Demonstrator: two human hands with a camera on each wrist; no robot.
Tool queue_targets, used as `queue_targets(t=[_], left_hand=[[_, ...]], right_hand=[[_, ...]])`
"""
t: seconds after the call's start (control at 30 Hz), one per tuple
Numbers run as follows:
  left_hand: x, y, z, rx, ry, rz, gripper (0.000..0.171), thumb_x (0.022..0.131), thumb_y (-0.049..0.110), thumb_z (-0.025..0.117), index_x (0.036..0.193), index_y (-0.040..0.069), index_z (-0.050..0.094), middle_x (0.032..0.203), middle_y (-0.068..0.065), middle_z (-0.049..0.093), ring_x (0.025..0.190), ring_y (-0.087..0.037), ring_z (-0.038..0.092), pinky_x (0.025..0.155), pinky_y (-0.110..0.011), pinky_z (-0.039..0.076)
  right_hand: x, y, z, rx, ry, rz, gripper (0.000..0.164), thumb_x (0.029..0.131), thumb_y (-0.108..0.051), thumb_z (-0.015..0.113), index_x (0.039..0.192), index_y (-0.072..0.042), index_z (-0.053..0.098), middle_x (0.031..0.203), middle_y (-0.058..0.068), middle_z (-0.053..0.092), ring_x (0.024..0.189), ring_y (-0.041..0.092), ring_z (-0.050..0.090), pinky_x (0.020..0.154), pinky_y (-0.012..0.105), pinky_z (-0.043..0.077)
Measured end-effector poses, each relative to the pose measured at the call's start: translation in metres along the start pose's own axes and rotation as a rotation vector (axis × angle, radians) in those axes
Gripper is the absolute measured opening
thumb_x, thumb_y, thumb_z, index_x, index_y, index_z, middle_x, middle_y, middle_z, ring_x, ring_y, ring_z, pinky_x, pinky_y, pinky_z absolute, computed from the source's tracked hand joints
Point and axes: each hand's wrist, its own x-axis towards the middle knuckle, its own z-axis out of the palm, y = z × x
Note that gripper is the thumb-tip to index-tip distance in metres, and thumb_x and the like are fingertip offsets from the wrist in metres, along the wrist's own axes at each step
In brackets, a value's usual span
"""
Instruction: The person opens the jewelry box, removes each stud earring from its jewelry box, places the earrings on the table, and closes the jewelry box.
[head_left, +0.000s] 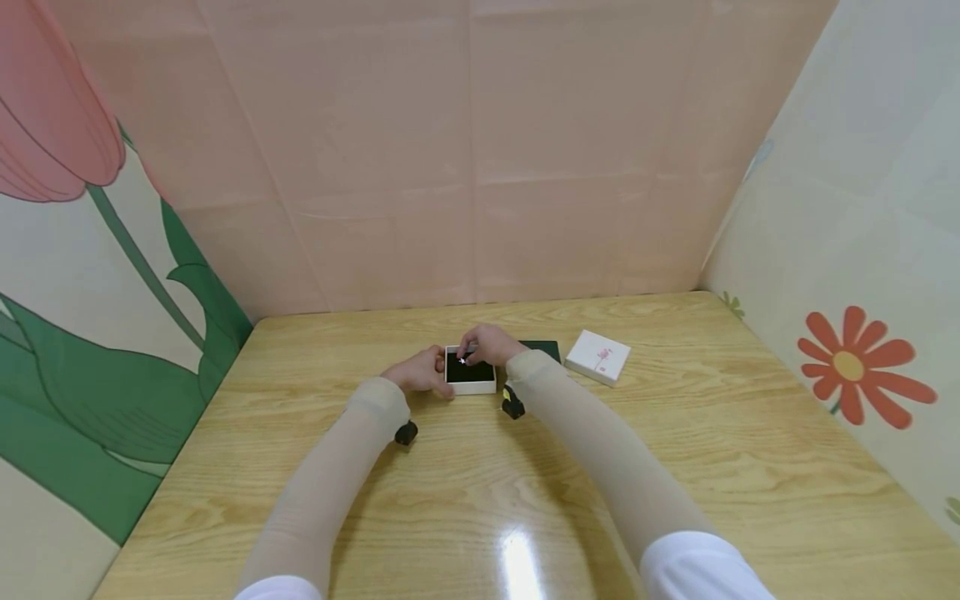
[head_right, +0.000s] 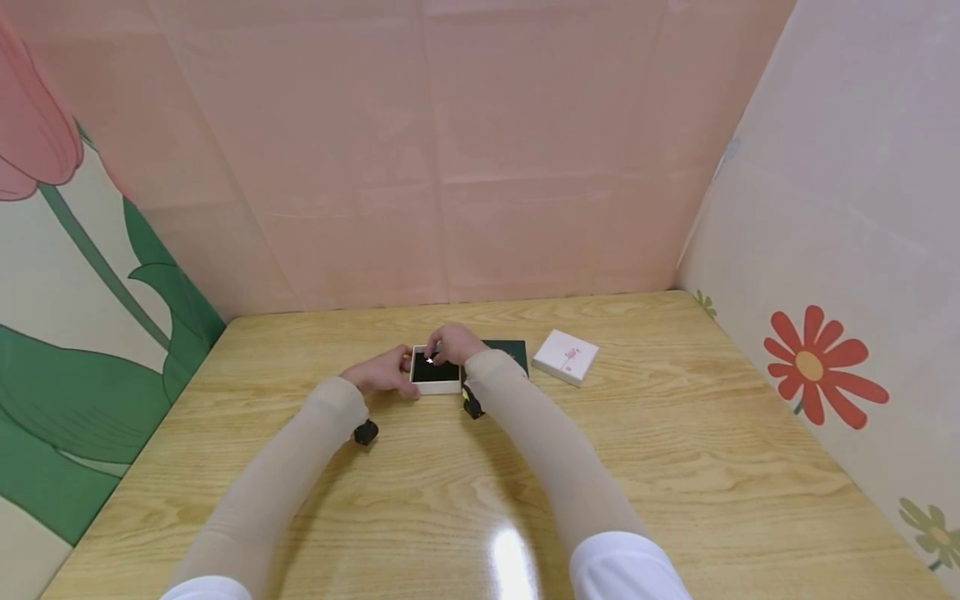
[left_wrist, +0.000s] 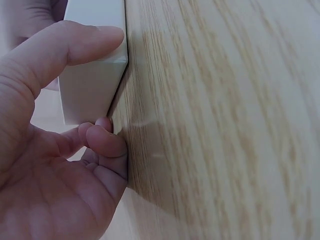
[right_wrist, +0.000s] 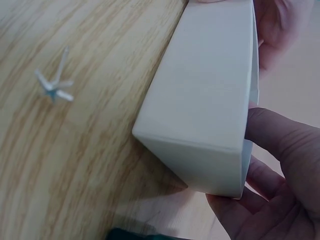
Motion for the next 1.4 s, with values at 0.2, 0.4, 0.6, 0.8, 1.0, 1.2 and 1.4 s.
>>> queue_targets(t=[0.2, 0.4, 0.6, 0.8, 1.0, 1.2, 1.4], left_hand=[[-0.0003, -0.0004, 0.0003, -0.02, -0.005, 0.004, 0.071, 0.073, 0.0, 0.075, 0.132, -0.006, 0.036, 0.113, -0.016, 0.058, 0.094, -0.016, 0.052, 0.084, -0.023, 0.04], [0.0002, -0.0004, 0.0005, -0.009, 0.004, 0.001, 0.071, 0.072, 0.001, 0.076, 0.131, -0.006, 0.037, 0.106, -0.011, 0.055, 0.09, -0.015, 0.05, 0.08, -0.023, 0.04], [-0.0002, -0.0009, 0.0009, -0.036, -0.007, -0.003, 0.071, 0.072, -0.001, 0.076, 0.13, -0.006, 0.036, 0.108, -0.013, 0.057, 0.09, -0.015, 0.052, 0.079, -0.022, 0.041], [-0.0002, -0.0002, 0.0001, -0.025, -0.007, -0.005, 0.071, 0.072, 0.0, 0.076, 0.131, -0.005, 0.036, 0.111, -0.015, 0.058, 0.092, -0.016, 0.052, 0.082, -0.023, 0.041], [0.0008, 0.0001, 0.0001, -0.005, -0.009, -0.005, 0.072, 0.074, 0.002, 0.076, 0.132, -0.005, 0.035, 0.116, -0.016, 0.056, 0.096, -0.017, 0.052, 0.087, -0.025, 0.04], [0.0017, -0.0012, -0.0007, -0.012, -0.014, 0.002, 0.071, 0.074, 0.001, 0.075, 0.132, -0.005, 0.036, 0.115, -0.016, 0.058, 0.095, -0.017, 0.053, 0.086, -0.025, 0.041], [0.0027, -0.002, -0.0014, -0.029, -0.014, 0.001, 0.071, 0.073, 0.0, 0.076, 0.132, -0.005, 0.036, 0.114, -0.016, 0.059, 0.096, -0.017, 0.054, 0.087, -0.025, 0.041]], right_hand=[[0.0021, 0.0013, 0.0011, 0.005, 0.004, 0.023, 0.011, 0.084, -0.004, 0.072, 0.092, -0.012, 0.074, 0.114, 0.004, 0.066, 0.109, 0.021, 0.055, 0.102, 0.041, 0.042], [0.0012, 0.0001, 0.0015, -0.004, 0.008, 0.028, 0.011, 0.084, -0.004, 0.073, 0.091, -0.012, 0.074, 0.11, 0.003, 0.068, 0.106, 0.019, 0.056, 0.1, 0.039, 0.043], [0.0004, -0.0001, 0.0021, -0.017, 0.01, 0.009, 0.011, 0.083, -0.005, 0.074, 0.092, -0.011, 0.074, 0.11, 0.003, 0.068, 0.107, 0.019, 0.056, 0.1, 0.039, 0.043], [-0.0001, 0.0, 0.0015, 0.007, 0.008, 0.011, 0.011, 0.083, -0.004, 0.074, 0.092, -0.011, 0.074, 0.113, 0.004, 0.067, 0.11, 0.021, 0.055, 0.102, 0.04, 0.042], [-0.0006, -0.0006, 0.0016, 0.018, 0.014, 0.036, 0.011, 0.083, -0.005, 0.074, 0.092, -0.011, 0.074, 0.114, 0.004, 0.067, 0.112, 0.021, 0.055, 0.103, 0.041, 0.041], [-0.0014, -0.0027, 0.0015, -0.001, 0.024, 0.045, 0.01, 0.083, -0.007, 0.075, 0.092, -0.011, 0.075, 0.112, 0.004, 0.068, 0.108, 0.021, 0.057, 0.1, 0.04, 0.044], [-0.0025, -0.0048, 0.0022, -0.026, 0.033, 0.065, 0.01, 0.082, -0.008, 0.076, 0.092, -0.011, 0.075, 0.113, 0.004, 0.068, 0.108, 0.02, 0.057, 0.1, 0.038, 0.044]])
